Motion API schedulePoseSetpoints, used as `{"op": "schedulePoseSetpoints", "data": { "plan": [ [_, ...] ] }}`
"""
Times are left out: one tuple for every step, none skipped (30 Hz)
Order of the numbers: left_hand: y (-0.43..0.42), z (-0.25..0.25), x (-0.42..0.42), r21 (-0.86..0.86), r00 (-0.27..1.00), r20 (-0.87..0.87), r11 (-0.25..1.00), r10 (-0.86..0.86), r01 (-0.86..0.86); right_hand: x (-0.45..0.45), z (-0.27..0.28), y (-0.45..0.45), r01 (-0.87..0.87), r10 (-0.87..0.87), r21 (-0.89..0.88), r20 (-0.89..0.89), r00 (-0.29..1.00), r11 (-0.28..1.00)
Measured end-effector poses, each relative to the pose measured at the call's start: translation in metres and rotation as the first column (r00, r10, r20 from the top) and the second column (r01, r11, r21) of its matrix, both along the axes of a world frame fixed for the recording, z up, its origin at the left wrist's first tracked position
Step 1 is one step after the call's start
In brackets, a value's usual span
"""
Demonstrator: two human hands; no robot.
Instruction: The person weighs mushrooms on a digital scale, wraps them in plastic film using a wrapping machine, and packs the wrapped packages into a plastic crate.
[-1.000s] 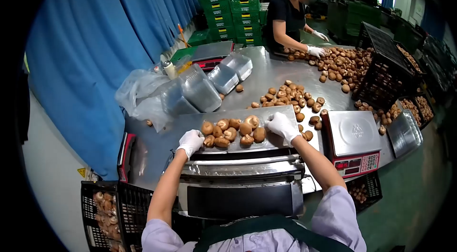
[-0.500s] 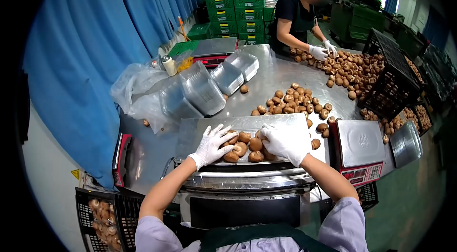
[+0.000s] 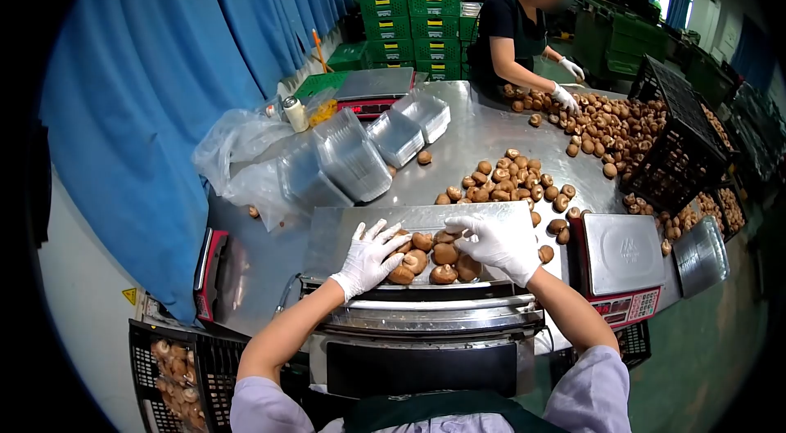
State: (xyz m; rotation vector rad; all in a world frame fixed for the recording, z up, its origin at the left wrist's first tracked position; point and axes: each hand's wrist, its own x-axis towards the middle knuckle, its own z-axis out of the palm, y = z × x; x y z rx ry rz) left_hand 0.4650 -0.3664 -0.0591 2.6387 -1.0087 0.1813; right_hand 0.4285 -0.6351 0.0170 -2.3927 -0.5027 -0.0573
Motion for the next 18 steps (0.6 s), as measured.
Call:
{"op": "schedulePoseSetpoints", "data": {
  "plan": [
    [-0.001,0.000,0.000,0.004,1.000,-0.004,1.000,0.003,-0.003,0.001,-0.007,-0.002,0.053,-0.044,0.114,-0.080,0.996,0.992],
    [-0.001,0.002,0.000,0.003,1.000,-0.003,1.000,0.002,-0.002,0.002,-0.013,-0.005,0.115,-0.079,0.221,-0.164,0.983,0.968],
    [-0.001,0.003,0.000,0.002,1.000,-0.023,1.000,-0.005,0.005,0.002,-0.016,-0.009,0.164,-0.129,0.206,-0.173,0.976,0.965],
    [0.000,0.005,0.001,0.002,0.999,-0.043,1.000,-0.013,0.013,0.003,-0.021,-0.015,0.164,-0.130,0.208,-0.170,0.977,0.964],
    [0.001,0.008,0.001,0.004,0.999,-0.040,1.000,-0.013,0.013,0.005,-0.028,-0.021,0.166,-0.130,0.212,-0.173,0.976,0.963],
    [0.002,0.010,0.002,-0.049,0.996,-0.090,0.999,-0.014,0.009,0.006,-0.036,-0.028,0.168,-0.130,0.217,-0.177,0.976,0.962],
    [0.003,0.014,0.002,-0.102,0.990,-0.138,0.995,-0.017,0.003,0.006,-0.042,-0.033,0.098,-0.089,0.182,-0.058,0.994,0.978],
    [0.007,0.021,0.001,-0.100,0.991,-0.134,0.995,-0.018,0.004,0.001,-0.043,-0.040,0.098,-0.090,0.184,-0.054,0.994,0.978],
    [0.013,0.031,-0.002,-0.112,0.997,-0.077,0.994,-0.026,0.017,-0.011,-0.029,-0.043,0.037,-0.037,0.013,0.029,0.999,0.999],
    [0.020,0.041,-0.006,-0.125,0.999,-0.021,0.992,-0.035,0.032,-0.022,-0.019,-0.045,-0.011,0.027,-0.163,0.098,0.995,0.986],
    [0.026,0.054,-0.012,-0.177,0.997,-0.014,0.981,-0.079,0.075,-0.032,-0.015,-0.048,-0.083,0.122,-0.206,0.184,0.975,0.975],
    [0.035,0.058,-0.018,-0.141,0.994,0.019,0.984,-0.105,0.106,-0.044,-0.008,-0.048,-0.127,0.198,-0.312,0.208,0.958,0.942],
    [0.045,0.059,-0.023,-0.068,0.981,0.026,0.978,-0.194,0.195,-0.051,-0.006,-0.051,-0.224,0.343,-0.437,0.217,0.914,0.871],
    [0.056,0.060,-0.028,0.007,0.959,0.026,0.960,-0.281,0.281,-0.056,-0.007,-0.055,-0.306,0.483,-0.554,0.205,0.851,0.774],
    [0.065,0.062,-0.035,0.151,0.932,-0.021,0.920,-0.362,0.360,-0.061,-0.019,-0.060,-0.333,0.559,-0.638,0.188,0.807,0.695],
    [0.074,0.064,-0.042,0.289,0.899,-0.079,0.853,-0.431,0.434,-0.067,-0.022,-0.059,-0.358,0.626,-0.710,0.148,0.766,0.606],
    [0.083,0.060,-0.047,0.379,0.856,-0.065,0.781,-0.513,0.497,-0.074,-0.023,-0.056,-0.356,0.648,-0.722,0.166,0.744,0.594],
    [0.087,0.056,-0.052,0.513,0.815,-0.038,0.689,-0.578,0.512,-0.079,-0.024,-0.052,-0.353,0.670,-0.734,0.184,0.720,0.580]
  ]
}}
